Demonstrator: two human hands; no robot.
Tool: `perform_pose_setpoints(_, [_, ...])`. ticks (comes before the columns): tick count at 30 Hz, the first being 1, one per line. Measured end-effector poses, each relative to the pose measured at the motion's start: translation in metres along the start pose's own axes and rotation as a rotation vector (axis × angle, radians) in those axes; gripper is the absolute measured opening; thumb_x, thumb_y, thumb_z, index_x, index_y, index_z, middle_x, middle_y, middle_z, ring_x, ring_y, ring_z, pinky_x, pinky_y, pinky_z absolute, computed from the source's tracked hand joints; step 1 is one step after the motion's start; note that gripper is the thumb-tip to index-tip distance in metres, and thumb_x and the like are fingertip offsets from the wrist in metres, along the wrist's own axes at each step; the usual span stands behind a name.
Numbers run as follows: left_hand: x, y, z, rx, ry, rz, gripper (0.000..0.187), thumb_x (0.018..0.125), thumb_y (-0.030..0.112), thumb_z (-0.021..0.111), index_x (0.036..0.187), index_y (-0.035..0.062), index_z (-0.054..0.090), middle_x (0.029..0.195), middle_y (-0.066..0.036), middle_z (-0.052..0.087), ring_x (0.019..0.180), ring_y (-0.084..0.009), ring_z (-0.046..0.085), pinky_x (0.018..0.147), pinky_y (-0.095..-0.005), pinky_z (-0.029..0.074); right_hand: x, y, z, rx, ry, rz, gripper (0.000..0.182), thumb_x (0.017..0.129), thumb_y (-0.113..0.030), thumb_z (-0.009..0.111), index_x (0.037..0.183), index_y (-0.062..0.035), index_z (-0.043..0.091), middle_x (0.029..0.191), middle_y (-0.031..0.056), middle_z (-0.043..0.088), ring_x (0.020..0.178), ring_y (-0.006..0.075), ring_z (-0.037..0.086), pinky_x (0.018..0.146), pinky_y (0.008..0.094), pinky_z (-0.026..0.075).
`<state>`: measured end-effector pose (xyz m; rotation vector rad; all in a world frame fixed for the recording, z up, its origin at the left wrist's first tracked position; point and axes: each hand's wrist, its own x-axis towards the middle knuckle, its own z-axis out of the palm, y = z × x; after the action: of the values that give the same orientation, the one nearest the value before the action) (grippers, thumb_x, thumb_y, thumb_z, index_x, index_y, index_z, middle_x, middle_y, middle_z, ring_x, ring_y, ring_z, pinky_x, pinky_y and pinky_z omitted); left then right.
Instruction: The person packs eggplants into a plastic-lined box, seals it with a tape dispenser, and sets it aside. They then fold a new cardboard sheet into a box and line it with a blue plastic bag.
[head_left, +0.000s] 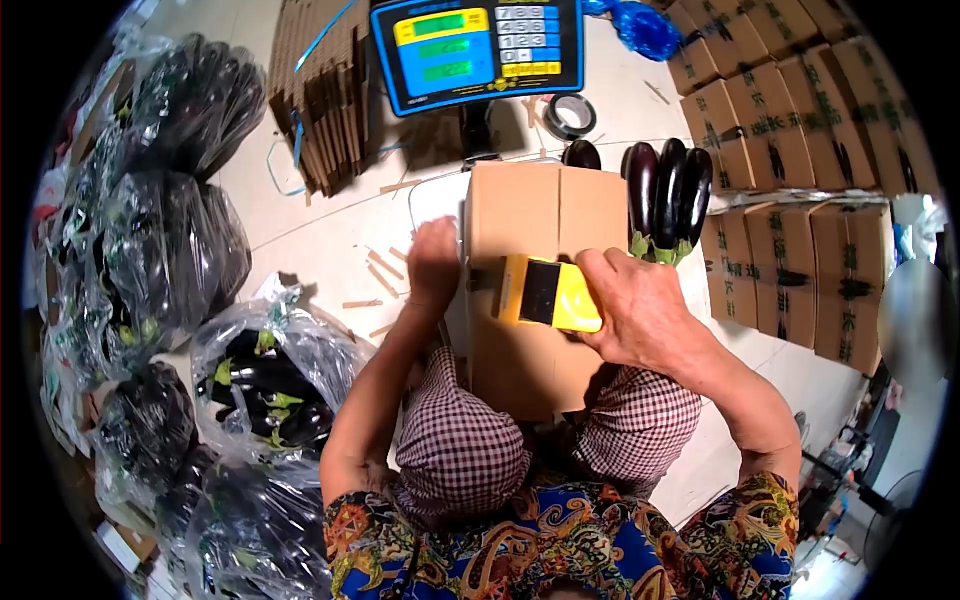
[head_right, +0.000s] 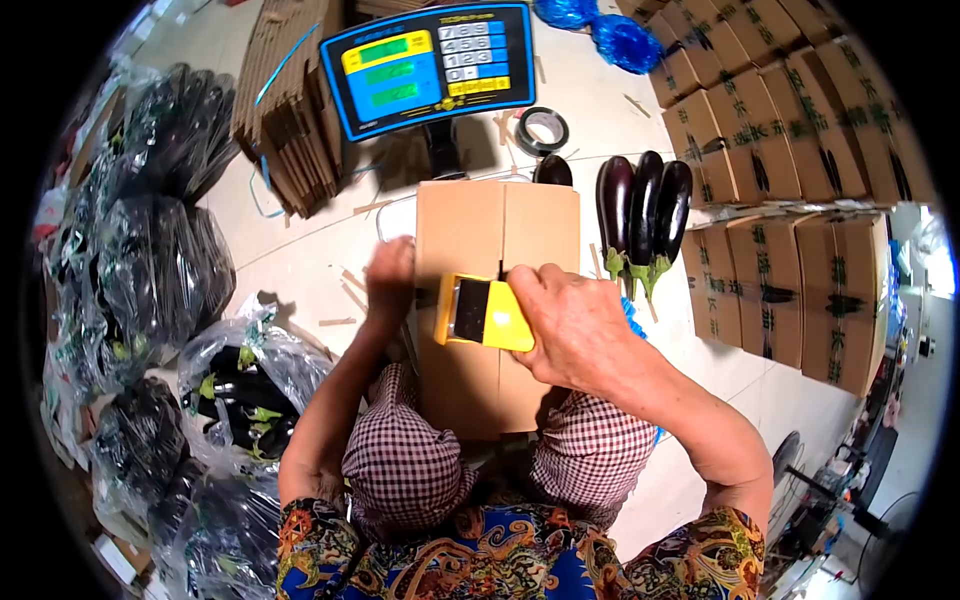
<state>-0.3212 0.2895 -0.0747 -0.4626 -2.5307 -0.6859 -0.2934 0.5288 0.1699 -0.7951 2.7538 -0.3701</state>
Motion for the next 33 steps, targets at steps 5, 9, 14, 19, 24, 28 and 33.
perform_pose_setpoints(5, [0.122, 0.047, -0.062, -0.327, 0.031, 0.019, 0.03, 0.094, 0.016, 0.055, 0.117, -0.0023, 0.061, 0.115, -0.018, 0.063, 0.109, -0.0326, 0.058, 0.092, -0.0433, 0.045, -0.003, 0.005, 0.004, -0.004, 0.021, -0.023, 0.05, 0.065, -0.021, 0.079, 0.1, 0.0002, 0.05, 0.076, 0.0156, 0.058, 0.061, 0.0312, 0.064, 0.048, 0.0413, 0.048])
perform_pose_setpoints(9, [0.135, 0.069, -0.046, -0.189, -0.233, 0.155, 0.042, 0.092, 0.032, 0.062, 0.12, 0.0014, 0.061, 0.1, -0.014, 0.063, 0.102, -0.0299, 0.057, 0.098, -0.0419, 0.037, -0.005, 0.007, 0.006, 0.014, 0.075, -0.012, 0.054, 0.059, -0.016, 0.078, 0.106, 0.0018, 0.056, 0.078, 0.0159, 0.059, 0.063, 0.0322, 0.064, 0.05, 0.041, 0.05])
perform_pose_setpoints(14, [0.151, 0.08, -0.044, -0.078, -0.369, 0.238, 0.045, 0.087, 0.036, 0.068, 0.119, 0.004, 0.062, 0.084, -0.01, 0.062, 0.084, -0.0269, 0.061, 0.083, -0.0396, 0.044, -0.009, 0.013, 0.013, 0.11, 0.173, -0.051, 0.058, 0.054, -0.011, 0.074, 0.108, 0.0008, 0.058, 0.078, 0.0138, 0.06, 0.067, 0.0316, 0.064, 0.053, 0.0404, 0.052])
perform_pose_setpoints(19, [0.153, 0.082, -0.042, -0.129, -0.435, 0.155, 0.051, 0.091, 0.042, 0.062, 0.133, 0.0148, 0.055, 0.087, -0.01, 0.062, 0.081, -0.0298, 0.059, 0.074, -0.0408, 0.046, -0.011, 0.012, 0.013, 0.072, 0.203, -0.101, 0.049, 0.057, -0.012, 0.073, 0.102, -0.0017, 0.057, 0.079, 0.0123, 0.062, 0.072, 0.029, 0.066, 0.055, 0.0386, 0.053])
perform_pose_setpoints(24, [0.161, 0.085, -0.039, -0.023, -0.479, 0.38, 0.042, 0.094, 0.033, 0.059, 0.136, 0.0305, 0.055, 0.081, -0.009, 0.055, 0.075, -0.0295, 0.058, 0.068, -0.0409, 0.048, -0.006, 0.01, 0.015, 0.081, 0.108, -0.071, 0.036, 0.064, -0.01, 0.072, 0.095, -0.0021, 0.054, 0.079, 0.0147, 0.064, 0.071, 0.0285, 0.067, 0.057, 0.0384, 0.054])
perform_pose_setpoints(28, [0.161, 0.085, -0.035, -0.109, -0.444, 0.307, 0.026, 0.092, 0.03, 0.063, 0.115, 0.0166, 0.065, 0.082, -0.011, 0.061, 0.075, -0.0331, 0.062, 0.065, -0.0433, 0.05, -0.008, 0.013, 0.021, 0.111, 0.185, -0.073, 0.034, 0.066, -0.009, 0.072, 0.094, -0.0012, 0.055, 0.073, 0.0162, 0.063, 0.065, 0.0301, 0.066, 0.056, 0.0381, 0.052])
perform_pose_setpoints(33, [0.16, 0.089, -0.033, -0.138, -0.409, 0.284, 0.024, 0.092, 0.03, 0.065, 0.105, 0.0103, 0.067, 0.082, -0.012, 0.066, 0.076, -0.0337, 0.066, 0.064, -0.0423, 0.052, -0.01, 0.014, 0.018, 0.171, 0.122, -0.08, 0.032, 0.07, -0.011, 0.07, 0.097, -0.0009, 0.055, 0.078, 0.0174, 0.064, 0.069, 0.0304, 0.066, 0.059, 0.0402, 0.051])
